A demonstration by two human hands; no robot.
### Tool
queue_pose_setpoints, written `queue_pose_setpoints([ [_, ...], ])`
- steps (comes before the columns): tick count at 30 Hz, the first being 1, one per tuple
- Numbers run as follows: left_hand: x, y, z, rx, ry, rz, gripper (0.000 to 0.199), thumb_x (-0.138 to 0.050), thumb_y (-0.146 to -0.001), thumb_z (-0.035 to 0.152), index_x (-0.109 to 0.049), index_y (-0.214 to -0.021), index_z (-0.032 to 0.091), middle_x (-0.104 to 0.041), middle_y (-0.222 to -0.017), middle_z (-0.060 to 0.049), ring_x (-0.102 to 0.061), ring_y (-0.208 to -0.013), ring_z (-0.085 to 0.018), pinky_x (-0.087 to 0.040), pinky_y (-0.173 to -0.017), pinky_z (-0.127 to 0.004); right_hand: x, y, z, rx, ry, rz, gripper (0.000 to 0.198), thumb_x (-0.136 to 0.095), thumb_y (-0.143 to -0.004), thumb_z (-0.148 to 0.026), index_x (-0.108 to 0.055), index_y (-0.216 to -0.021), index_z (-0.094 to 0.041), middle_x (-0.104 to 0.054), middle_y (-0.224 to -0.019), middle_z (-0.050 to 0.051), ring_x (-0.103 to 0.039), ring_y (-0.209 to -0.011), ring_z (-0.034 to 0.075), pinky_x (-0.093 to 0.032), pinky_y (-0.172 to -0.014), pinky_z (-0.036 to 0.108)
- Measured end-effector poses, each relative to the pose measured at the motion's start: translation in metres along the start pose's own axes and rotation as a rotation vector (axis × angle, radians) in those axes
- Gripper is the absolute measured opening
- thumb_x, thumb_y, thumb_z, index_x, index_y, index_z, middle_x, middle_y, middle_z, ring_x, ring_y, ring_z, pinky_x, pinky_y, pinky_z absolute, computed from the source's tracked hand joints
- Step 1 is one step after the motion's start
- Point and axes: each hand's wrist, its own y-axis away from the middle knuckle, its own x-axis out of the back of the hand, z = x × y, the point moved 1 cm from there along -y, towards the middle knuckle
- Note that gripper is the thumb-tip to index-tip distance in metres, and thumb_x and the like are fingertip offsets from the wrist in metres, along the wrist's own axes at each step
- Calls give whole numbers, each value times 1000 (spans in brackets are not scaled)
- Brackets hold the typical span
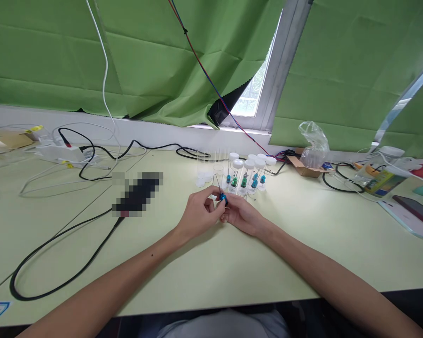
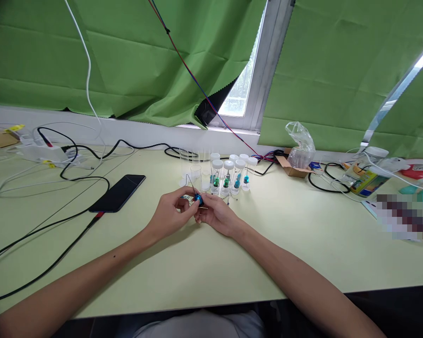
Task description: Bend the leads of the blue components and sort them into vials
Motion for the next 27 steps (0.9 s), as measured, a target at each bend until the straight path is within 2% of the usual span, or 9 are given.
queue_pose_setpoints([
  [7, -1, 1, 1, -9, -32, -9, 18, -58, -84, 31, -64, -97, 19, -62, -62, 3, -52, -47, -8, -44, -52, -21, 0, -1, 1, -7, 10, -14, 28, -69, -86, -43, -62, -81, -17, -59, -66, 0, -52, -56, 12, -44, -57, 27],
  [15, 0, 0, 0, -7, 0, 9, 15, -58, -84, 29, -62, -95, 19, -59, -64, 4, -49, -46, -7, -41, -50, -20, 1, 1, 0, 1, 2, -11, 25, -71, -86, -42, -64, -86, -18, -61, -75, 1, -55, -63, 12, -45, -59, 27],
  [20, 0, 0, -1, 1, -15, 2, 16, -58, -85, 30, -63, -96, 19, -59, -60, 4, -49, -46, -8, -42, -52, -21, 1, 0, 0, 7, -1, -21, 26, -71, -86, -42, -64, -86, -17, -60, -72, 0, -54, -60, 12, -44, -58, 27],
  [27, -1, 0, -1, 3, -15, -10, 16, -58, -84, 28, -64, -96, 19, -62, -65, 3, -50, -48, -7, -42, -52, -21, 0, -1, 0, 0, 4, -27, 27, -67, -88, -43, -64, -84, -16, -60, -68, 0, -54, -57, 12, -45, -58, 27],
])
